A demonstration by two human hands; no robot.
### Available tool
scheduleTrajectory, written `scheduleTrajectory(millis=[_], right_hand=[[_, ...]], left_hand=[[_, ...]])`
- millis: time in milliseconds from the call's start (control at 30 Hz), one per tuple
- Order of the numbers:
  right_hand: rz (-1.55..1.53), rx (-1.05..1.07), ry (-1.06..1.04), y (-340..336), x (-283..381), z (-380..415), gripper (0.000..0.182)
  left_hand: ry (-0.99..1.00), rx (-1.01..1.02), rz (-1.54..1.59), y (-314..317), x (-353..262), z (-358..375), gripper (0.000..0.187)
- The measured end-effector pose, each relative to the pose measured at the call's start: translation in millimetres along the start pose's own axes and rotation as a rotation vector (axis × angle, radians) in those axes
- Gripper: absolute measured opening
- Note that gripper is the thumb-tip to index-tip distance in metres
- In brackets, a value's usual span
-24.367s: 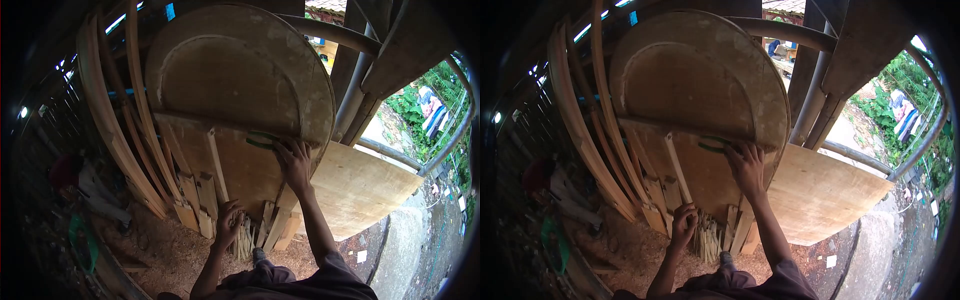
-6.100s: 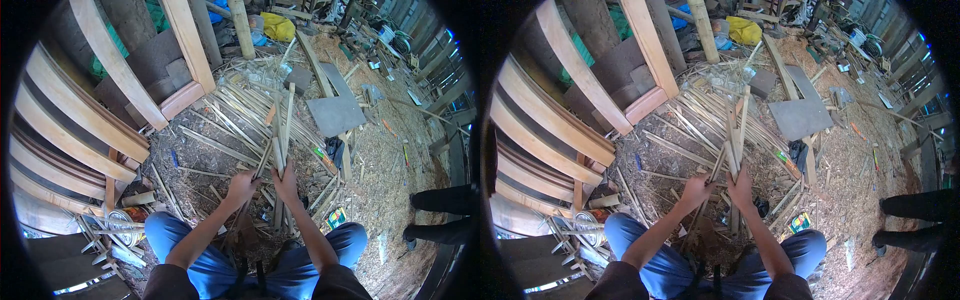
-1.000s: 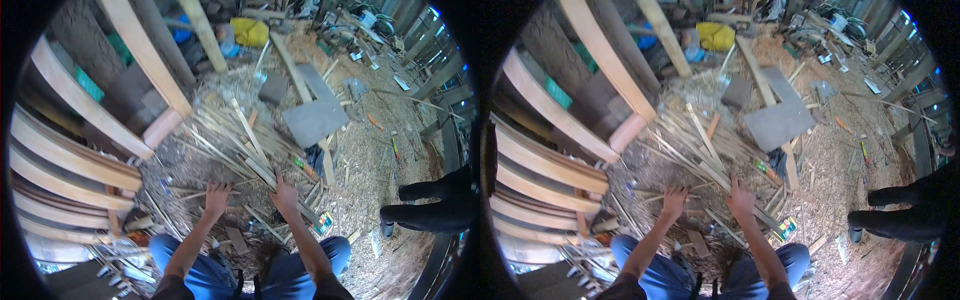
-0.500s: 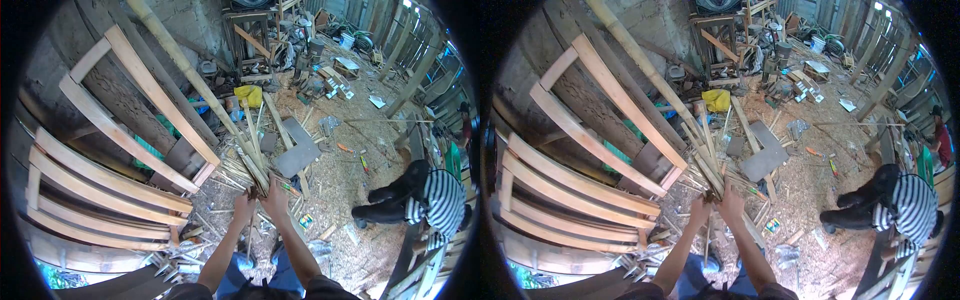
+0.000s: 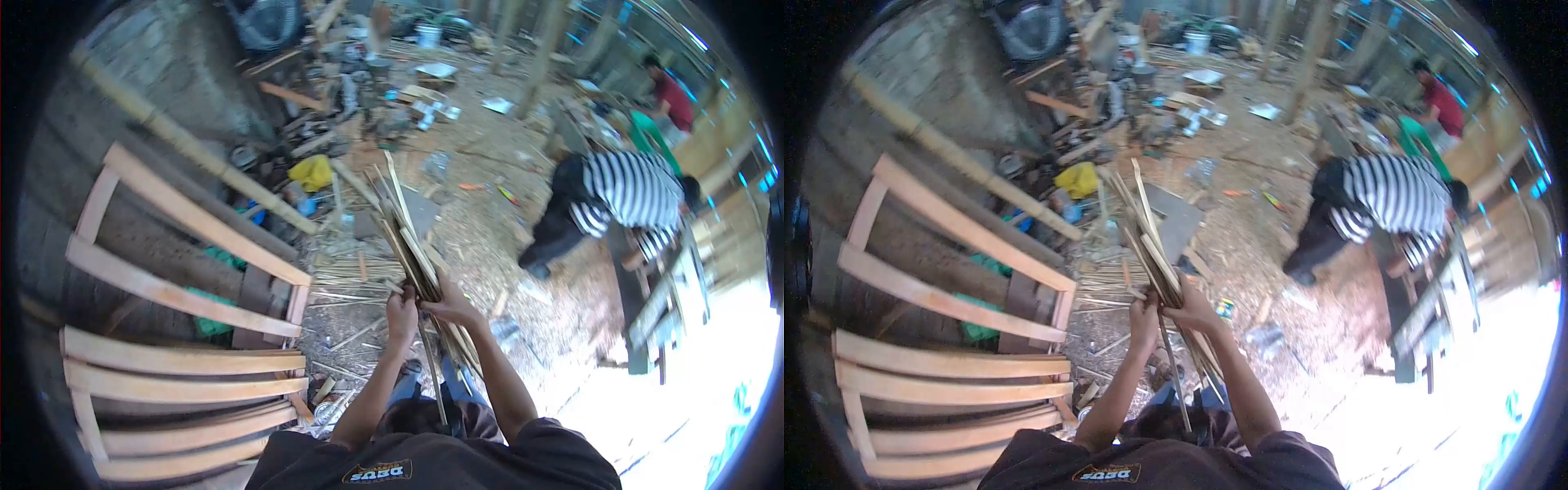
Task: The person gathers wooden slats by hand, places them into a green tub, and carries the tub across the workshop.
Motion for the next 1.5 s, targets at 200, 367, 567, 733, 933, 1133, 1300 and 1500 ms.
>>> scheduleTrajectory(millis=[200, 367, 567, 733, 933, 1133, 1300, 1500], right_hand=[[-0.100, -0.186, 0.006, -32.0, 37.4, 101.2, 0.118], [0.150, -0.418, 0.209, -62.1, 9.5, 198.1, 0.118], [0.243, -0.561, 0.410, -79.0, -14.0, 301.5, 0.102], [0.140, -0.709, 0.427, -98.8, -68.5, 372.9, 0.100], [0.098, -0.818, 0.565, -158.6, -149.4, 491.1, 0.098], [0.178, -0.904, 0.764, -257.9, -196.7, 652.8, 0.096], [0.254, -0.948, 0.895, -315.1, -214.5, 762.3, 0.095], [0.387, -1.061, 1.037, -369.4, -229.4, 856.8, 0.083]], left_hand=[[-0.259, 0.257, 0.234, 46.2, 2.8, 68.6, 0.034], [-0.408, 0.539, 0.196, 93.2, 28.1, 136.2, 0.044], [-0.296, 0.940, -0.088, 132.3, 48.7, 207.4, 0.047], [-0.388, 1.046, -0.006, 181.8, 109.8, 249.0, 0.052], [-0.274, 1.366, -0.352, 289.4, 107.8, 348.6, 0.064], [0.805, 1.223, -0.484, 395.7, 37.1, 487.2, 0.082], [1.383, 1.815, -0.795, 508.3, 64.0, 638.7, 0.084], [1.656, 1.842, -1.086, 603.0, 105.8, 730.2, 0.094]])
Point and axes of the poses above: each hand's wrist, its own z-axis away from the middle knuckle, its own y-axis out of the palm, x = y × z, the point moved 8 cm from there along -z, towards the middle knuckle, and after that the axes turned 1 degree about -z, right-handed, at the moved point
